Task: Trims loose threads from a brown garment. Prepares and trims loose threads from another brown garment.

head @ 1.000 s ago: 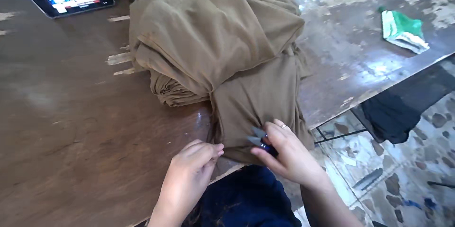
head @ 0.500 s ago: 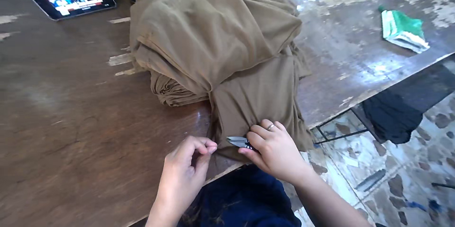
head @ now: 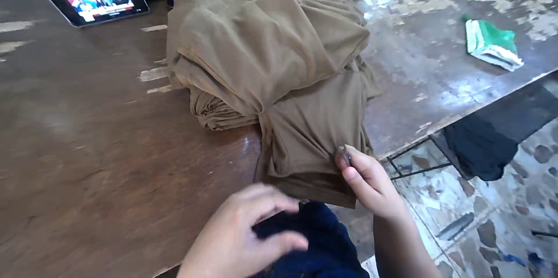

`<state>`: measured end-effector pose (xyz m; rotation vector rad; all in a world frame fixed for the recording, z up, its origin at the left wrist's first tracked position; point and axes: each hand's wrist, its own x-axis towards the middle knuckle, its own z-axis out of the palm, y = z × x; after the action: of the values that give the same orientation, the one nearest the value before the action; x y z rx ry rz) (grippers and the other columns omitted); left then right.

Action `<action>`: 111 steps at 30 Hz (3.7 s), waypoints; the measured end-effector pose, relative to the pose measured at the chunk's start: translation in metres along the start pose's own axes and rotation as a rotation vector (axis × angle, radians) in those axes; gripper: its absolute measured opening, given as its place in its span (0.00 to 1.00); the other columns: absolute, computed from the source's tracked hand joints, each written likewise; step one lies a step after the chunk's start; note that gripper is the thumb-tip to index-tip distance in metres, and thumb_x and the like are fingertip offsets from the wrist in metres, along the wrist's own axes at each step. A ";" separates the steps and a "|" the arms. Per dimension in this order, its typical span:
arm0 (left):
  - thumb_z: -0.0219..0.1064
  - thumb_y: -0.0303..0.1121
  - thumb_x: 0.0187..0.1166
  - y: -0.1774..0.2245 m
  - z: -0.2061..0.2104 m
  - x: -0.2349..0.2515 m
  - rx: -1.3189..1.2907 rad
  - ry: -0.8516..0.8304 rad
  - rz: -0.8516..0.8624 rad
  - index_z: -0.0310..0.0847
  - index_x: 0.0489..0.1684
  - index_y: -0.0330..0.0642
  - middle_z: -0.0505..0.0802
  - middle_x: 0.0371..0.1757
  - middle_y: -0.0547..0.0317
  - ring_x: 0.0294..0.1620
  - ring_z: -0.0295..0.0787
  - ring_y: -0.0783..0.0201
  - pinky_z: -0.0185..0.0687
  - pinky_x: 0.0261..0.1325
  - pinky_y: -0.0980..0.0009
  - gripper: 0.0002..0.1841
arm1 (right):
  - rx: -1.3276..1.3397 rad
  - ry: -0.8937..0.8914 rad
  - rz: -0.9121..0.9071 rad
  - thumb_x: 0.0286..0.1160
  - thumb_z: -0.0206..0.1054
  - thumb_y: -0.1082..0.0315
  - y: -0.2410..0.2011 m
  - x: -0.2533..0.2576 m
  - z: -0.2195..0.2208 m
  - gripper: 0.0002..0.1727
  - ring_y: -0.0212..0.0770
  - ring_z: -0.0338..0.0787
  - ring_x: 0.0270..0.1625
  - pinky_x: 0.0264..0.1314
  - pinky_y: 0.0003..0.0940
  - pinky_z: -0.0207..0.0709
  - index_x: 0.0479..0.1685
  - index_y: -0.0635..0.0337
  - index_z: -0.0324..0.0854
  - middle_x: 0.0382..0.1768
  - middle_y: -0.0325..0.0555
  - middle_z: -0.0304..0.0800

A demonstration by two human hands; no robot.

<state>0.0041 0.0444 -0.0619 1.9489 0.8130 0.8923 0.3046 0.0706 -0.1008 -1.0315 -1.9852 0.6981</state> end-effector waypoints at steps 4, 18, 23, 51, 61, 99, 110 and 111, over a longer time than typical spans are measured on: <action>0.77 0.42 0.68 -0.011 0.034 0.044 0.469 0.257 -0.222 0.84 0.73 0.50 0.90 0.51 0.48 0.49 0.90 0.52 0.87 0.52 0.55 0.29 | 0.122 0.139 -0.024 0.93 0.47 0.44 -0.013 -0.001 0.001 0.27 0.22 0.75 0.41 0.50 0.21 0.69 0.31 0.55 0.72 0.31 0.34 0.72; 0.64 0.38 0.87 -0.003 -0.002 0.042 -0.136 0.225 0.123 0.89 0.57 0.46 0.96 0.53 0.65 0.56 0.93 0.69 0.89 0.64 0.69 0.12 | -0.082 -0.055 -0.035 0.73 0.74 0.62 -0.012 -0.028 0.021 0.10 0.34 0.82 0.43 0.55 0.28 0.74 0.36 0.58 0.81 0.34 0.41 0.87; 0.68 0.35 0.79 -0.030 0.041 0.023 0.387 0.023 0.002 0.95 0.48 0.51 0.96 0.54 0.65 0.64 0.89 0.59 0.82 0.66 0.56 0.09 | 0.177 -0.025 -0.070 0.73 0.68 0.71 -0.018 -0.018 0.006 0.07 0.33 0.82 0.41 0.50 0.26 0.75 0.33 0.60 0.73 0.34 0.45 0.84; 0.72 0.24 0.77 -0.033 0.071 0.031 -0.589 0.706 0.056 0.92 0.44 0.47 0.95 0.45 0.70 0.44 0.90 0.79 0.87 0.51 0.82 0.07 | -0.036 0.150 0.006 0.85 0.62 0.51 -0.027 -0.006 0.043 0.22 0.21 0.71 0.28 0.33 0.14 0.65 0.30 0.61 0.73 0.23 0.37 0.71; 0.74 0.31 0.77 -0.030 0.071 0.029 -0.800 0.639 0.082 0.93 0.43 0.55 0.93 0.55 0.67 0.59 0.89 0.71 0.88 0.61 0.73 0.05 | -0.375 -0.005 0.022 0.87 0.56 0.43 -0.033 -0.013 0.035 0.28 0.35 0.72 0.20 0.23 0.30 0.67 0.24 0.56 0.74 0.15 0.38 0.69; 0.74 0.25 0.75 -0.020 0.068 0.017 -0.496 0.643 0.074 0.92 0.43 0.42 0.94 0.54 0.65 0.52 0.92 0.76 0.90 0.54 0.81 0.05 | -0.377 0.132 0.023 0.87 0.58 0.45 -0.050 0.000 0.059 0.27 0.33 0.75 0.21 0.25 0.27 0.68 0.27 0.59 0.77 0.17 0.39 0.73; 0.73 0.22 0.73 -0.019 0.068 0.019 -0.500 0.696 0.061 0.83 0.39 0.48 0.95 0.52 0.67 0.48 0.93 0.77 0.90 0.49 0.81 0.08 | -0.364 0.356 0.014 0.85 0.61 0.46 -0.036 0.034 0.040 0.25 0.38 0.82 0.44 0.48 0.34 0.77 0.34 0.62 0.80 0.42 0.50 0.84; 0.74 0.22 0.73 -0.018 0.068 0.020 -0.474 0.717 0.050 0.82 0.38 0.48 0.95 0.49 0.68 0.45 0.93 0.77 0.90 0.47 0.82 0.09 | -0.380 0.329 0.016 0.82 0.64 0.48 -0.030 0.040 0.037 0.23 0.43 0.84 0.51 0.54 0.39 0.78 0.35 0.63 0.79 0.51 0.56 0.86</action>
<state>0.0670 0.0403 -0.0998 1.2320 0.8397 1.6842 0.2463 0.0851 -0.0833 -1.2925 -1.8531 0.1402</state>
